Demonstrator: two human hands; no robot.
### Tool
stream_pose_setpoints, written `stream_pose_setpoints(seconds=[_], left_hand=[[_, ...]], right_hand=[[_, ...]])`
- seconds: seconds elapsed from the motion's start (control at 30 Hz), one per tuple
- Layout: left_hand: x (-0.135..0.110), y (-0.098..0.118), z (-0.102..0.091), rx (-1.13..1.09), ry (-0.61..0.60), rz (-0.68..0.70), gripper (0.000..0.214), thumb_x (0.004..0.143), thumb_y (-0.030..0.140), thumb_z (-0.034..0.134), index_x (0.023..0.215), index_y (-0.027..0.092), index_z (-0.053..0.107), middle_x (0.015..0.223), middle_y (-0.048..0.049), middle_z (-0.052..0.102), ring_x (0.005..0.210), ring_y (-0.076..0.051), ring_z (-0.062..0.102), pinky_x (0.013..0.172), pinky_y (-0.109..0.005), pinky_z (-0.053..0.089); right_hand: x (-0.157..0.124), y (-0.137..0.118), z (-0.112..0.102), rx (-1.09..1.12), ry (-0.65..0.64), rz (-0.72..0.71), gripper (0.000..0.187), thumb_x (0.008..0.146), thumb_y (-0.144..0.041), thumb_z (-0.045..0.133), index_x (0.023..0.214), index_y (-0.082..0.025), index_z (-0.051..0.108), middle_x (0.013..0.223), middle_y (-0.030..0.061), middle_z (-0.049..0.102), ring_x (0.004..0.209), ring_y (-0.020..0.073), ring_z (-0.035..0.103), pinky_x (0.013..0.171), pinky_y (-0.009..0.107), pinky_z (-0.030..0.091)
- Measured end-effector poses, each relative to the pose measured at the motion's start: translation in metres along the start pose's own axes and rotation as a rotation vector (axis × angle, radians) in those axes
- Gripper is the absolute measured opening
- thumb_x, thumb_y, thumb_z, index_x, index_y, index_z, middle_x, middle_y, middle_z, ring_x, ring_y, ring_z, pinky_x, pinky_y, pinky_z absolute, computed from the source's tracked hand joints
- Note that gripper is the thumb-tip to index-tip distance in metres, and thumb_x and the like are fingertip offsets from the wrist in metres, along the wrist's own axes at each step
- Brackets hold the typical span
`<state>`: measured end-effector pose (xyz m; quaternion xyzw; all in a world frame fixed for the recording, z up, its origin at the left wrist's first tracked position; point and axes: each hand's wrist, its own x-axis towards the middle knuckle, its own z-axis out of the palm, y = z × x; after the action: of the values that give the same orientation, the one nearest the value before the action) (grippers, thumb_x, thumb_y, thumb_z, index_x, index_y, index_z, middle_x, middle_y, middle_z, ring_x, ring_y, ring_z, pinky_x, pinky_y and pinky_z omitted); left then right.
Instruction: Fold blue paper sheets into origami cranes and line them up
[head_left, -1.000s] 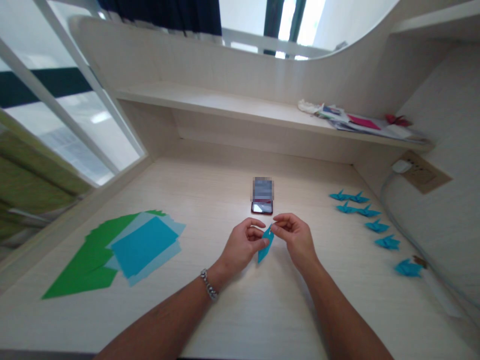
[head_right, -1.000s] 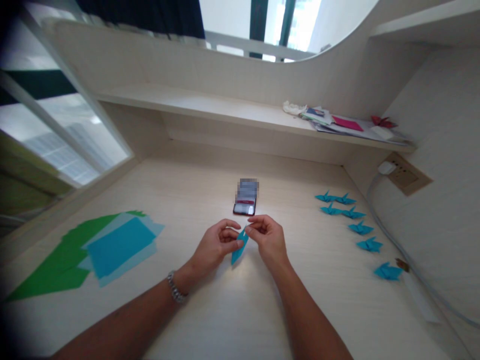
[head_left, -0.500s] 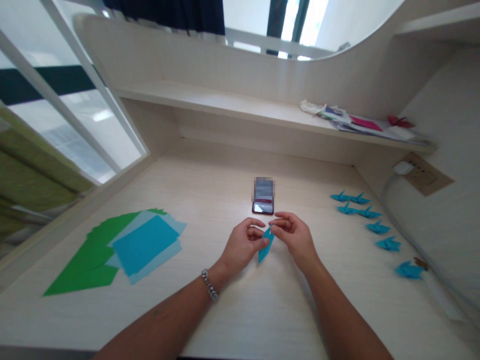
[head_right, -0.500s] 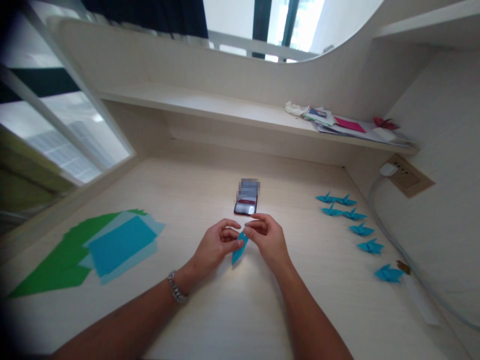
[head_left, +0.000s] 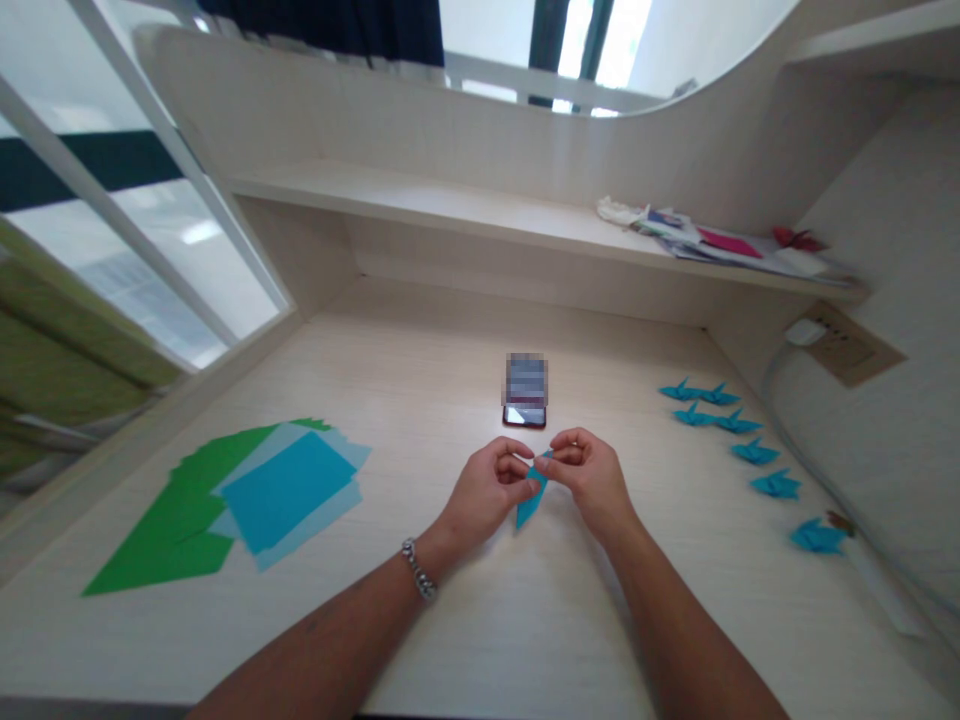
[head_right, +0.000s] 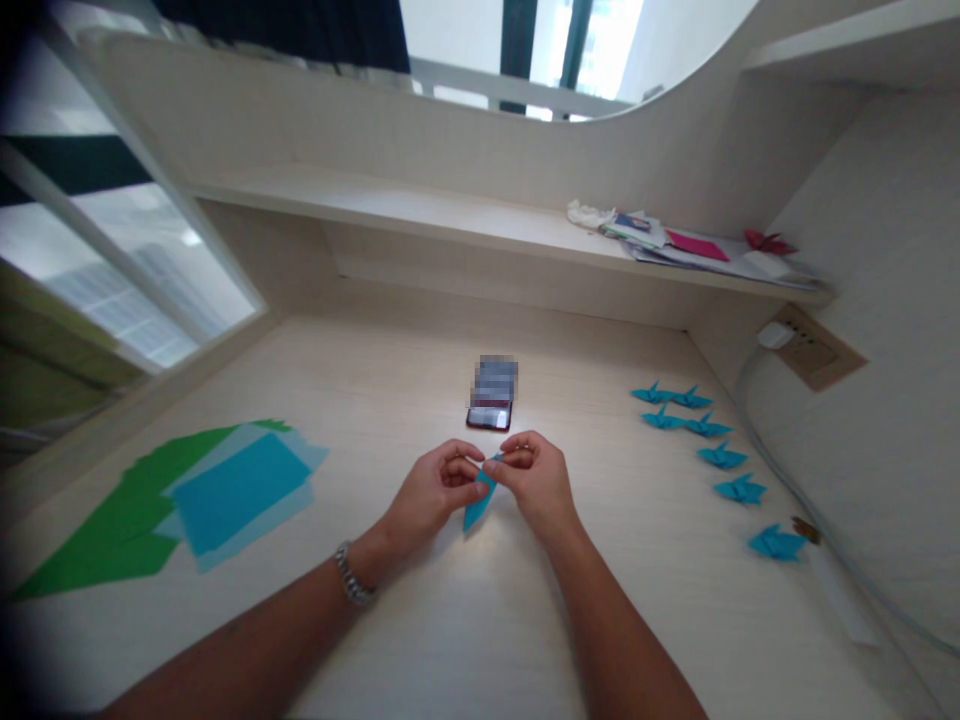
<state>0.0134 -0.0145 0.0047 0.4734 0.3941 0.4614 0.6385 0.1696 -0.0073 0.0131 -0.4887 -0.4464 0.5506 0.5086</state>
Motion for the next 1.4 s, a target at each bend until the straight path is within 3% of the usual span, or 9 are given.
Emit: stream_pose_setpoints(seconds=[0.17,0.43,0.6,0.73,0.9,1.03,1.23,1.4], left_hand=[[-0.001,0.001,0.001,0.012,-0.015,-0.027,0.035,0.061,0.006,0.074,0.090,0.014,0.056,0.067,-0.0001,0.066,0.062,-0.012,0.060,0.060,-0.023,0.045],[-0.002,0.004,0.003,0.003,-0.031,-0.047,0.036,0.061,0.007,0.074,0.091,0.014,0.056,0.066,-0.0002,0.066,0.060,-0.012,0.060,0.058,-0.024,0.045],[-0.001,0.007,0.004,-0.003,0.015,-0.070,0.040,0.057,0.007,0.077,0.090,0.015,0.055,0.064,0.0001,0.066,0.059,-0.013,0.060,0.057,-0.024,0.045],[0.000,0.007,0.003,0.004,0.049,-0.066,0.041,0.056,0.008,0.077,0.090,0.015,0.055,0.063,0.0003,0.066,0.058,-0.013,0.060,0.057,-0.024,0.045],[0.000,0.003,0.001,0.016,0.041,-0.063,0.041,0.058,0.009,0.077,0.092,0.015,0.055,0.063,0.0000,0.066,0.058,-0.013,0.061,0.057,-0.024,0.045],[-0.001,0.000,0.001,0.038,0.035,-0.053,0.038,0.060,0.009,0.076,0.092,0.015,0.056,0.065,-0.0008,0.067,0.060,-0.014,0.062,0.057,-0.024,0.045],[-0.001,-0.001,-0.001,0.037,0.069,-0.025,0.038,0.062,0.013,0.076,0.093,0.016,0.055,0.066,-0.0018,0.069,0.061,-0.015,0.064,0.059,-0.026,0.048],[0.001,-0.005,-0.003,0.054,0.090,-0.009,0.038,0.061,0.016,0.078,0.092,0.015,0.056,0.065,-0.0029,0.070,0.060,-0.017,0.065,0.059,-0.027,0.049]], right_hand=[[0.000,-0.004,-0.002,-0.025,-0.024,0.002,0.034,0.056,-0.028,0.083,0.080,-0.017,0.061,0.067,0.0033,0.070,0.062,0.0182,0.065,0.060,0.029,0.048],[0.000,-0.004,-0.003,-0.051,0.023,-0.031,0.030,0.057,-0.026,0.082,0.074,-0.017,0.060,0.055,-0.0010,0.066,0.050,0.0133,0.059,0.054,0.025,0.044],[0.001,-0.005,-0.002,-0.024,-0.021,-0.019,0.029,0.065,-0.034,0.077,0.084,-0.016,0.063,0.068,0.0053,0.072,0.061,0.0178,0.065,0.064,0.032,0.051],[0.002,-0.007,-0.002,0.021,0.025,-0.019,0.030,0.072,-0.041,0.070,0.089,-0.017,0.062,0.081,0.0078,0.073,0.070,0.0188,0.067,0.068,0.033,0.052],[0.001,-0.004,0.000,-0.108,-0.037,-0.026,0.032,0.061,-0.030,0.080,0.084,-0.017,0.063,0.067,0.0017,0.068,0.060,0.0146,0.061,0.058,0.026,0.046],[0.000,-0.002,0.002,-0.131,0.017,-0.039,0.026,0.059,-0.026,0.080,0.073,-0.016,0.060,0.054,-0.0043,0.058,0.048,0.0096,0.050,0.049,0.022,0.037],[0.000,-0.001,0.003,-0.050,-0.101,-0.025,0.040,0.065,-0.029,0.075,0.099,-0.018,0.058,0.066,-0.0018,0.065,0.060,0.0139,0.059,0.059,0.026,0.044],[0.002,0.005,0.004,-0.135,-0.053,-0.037,0.031,0.061,-0.027,0.077,0.085,-0.018,0.060,0.055,-0.0051,0.057,0.050,0.0115,0.053,0.050,0.023,0.040]])
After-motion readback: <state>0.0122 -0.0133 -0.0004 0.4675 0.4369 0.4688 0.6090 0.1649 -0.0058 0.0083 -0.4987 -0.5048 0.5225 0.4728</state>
